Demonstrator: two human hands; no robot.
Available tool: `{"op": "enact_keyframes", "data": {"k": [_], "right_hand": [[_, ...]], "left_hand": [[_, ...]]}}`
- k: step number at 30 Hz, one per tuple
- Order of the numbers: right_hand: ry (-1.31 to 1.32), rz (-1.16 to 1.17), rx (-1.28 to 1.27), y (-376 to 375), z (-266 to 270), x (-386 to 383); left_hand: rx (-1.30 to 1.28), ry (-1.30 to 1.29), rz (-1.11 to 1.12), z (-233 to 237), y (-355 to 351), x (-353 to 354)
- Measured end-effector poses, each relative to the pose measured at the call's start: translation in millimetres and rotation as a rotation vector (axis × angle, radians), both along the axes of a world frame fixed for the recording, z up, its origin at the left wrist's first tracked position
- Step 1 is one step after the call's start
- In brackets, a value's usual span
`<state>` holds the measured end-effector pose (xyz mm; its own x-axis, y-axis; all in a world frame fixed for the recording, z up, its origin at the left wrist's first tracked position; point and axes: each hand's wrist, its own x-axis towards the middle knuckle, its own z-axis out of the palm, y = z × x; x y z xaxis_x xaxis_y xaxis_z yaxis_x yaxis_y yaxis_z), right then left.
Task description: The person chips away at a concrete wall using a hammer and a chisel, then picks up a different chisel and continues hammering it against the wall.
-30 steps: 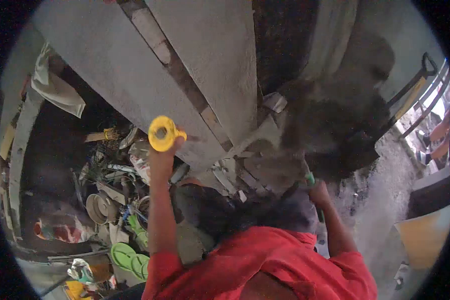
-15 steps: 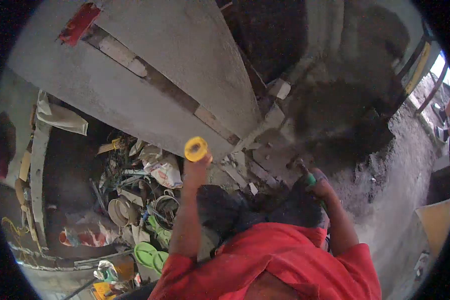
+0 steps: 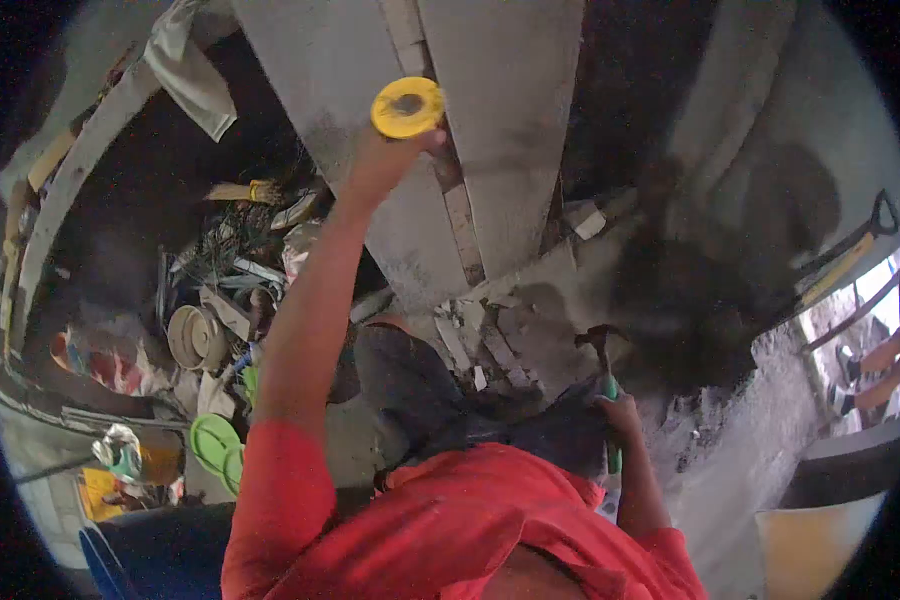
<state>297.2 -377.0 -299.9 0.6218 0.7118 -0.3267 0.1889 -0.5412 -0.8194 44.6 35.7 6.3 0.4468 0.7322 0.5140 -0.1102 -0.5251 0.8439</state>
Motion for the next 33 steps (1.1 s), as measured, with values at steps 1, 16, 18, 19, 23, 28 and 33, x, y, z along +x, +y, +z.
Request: {"op": "enact_keyframes", "data": {"k": [1, 16, 18, 19, 23, 28, 33], "right_hand": [[0.090, -0.041, 0.013, 1.5, 8.2, -0.9], [0.445, 0.008, 1.160, 105.8, 333.8, 5.9], [0.499, -0.018, 1.425, 127.1, 307.6, 43.7], [0.494, -0.022, 1.425, 141.2, 302.1, 35.0], [-1.088, 0.373, 0.696, 185.7, 291.2, -52.0], [-0.539, 0.114, 0.504, 160.6, 347.0, -74.6], [-0.451, -0.200, 1.128, 118.0, 434.6, -32.0]], "left_hand": [[-0.003, -0.018, 0.008, -2.7, -1.4, -0.1], [0.431, 0.366, -0.028, -27.4, 21.0, 35.8], [0.496, 0.285, -0.058, -30.5, 20.6, 35.4], [0.475, 0.251, -0.072, -31.3, 20.0, 34.5], [0.507, 0.188, -0.138, -38.6, 22.0, 35.1], [0.497, 0.324, -0.073, -23.9, 4.7, 21.4], [0.485, 0.334, -0.035, -33.9, 27.7, 38.1]]}}
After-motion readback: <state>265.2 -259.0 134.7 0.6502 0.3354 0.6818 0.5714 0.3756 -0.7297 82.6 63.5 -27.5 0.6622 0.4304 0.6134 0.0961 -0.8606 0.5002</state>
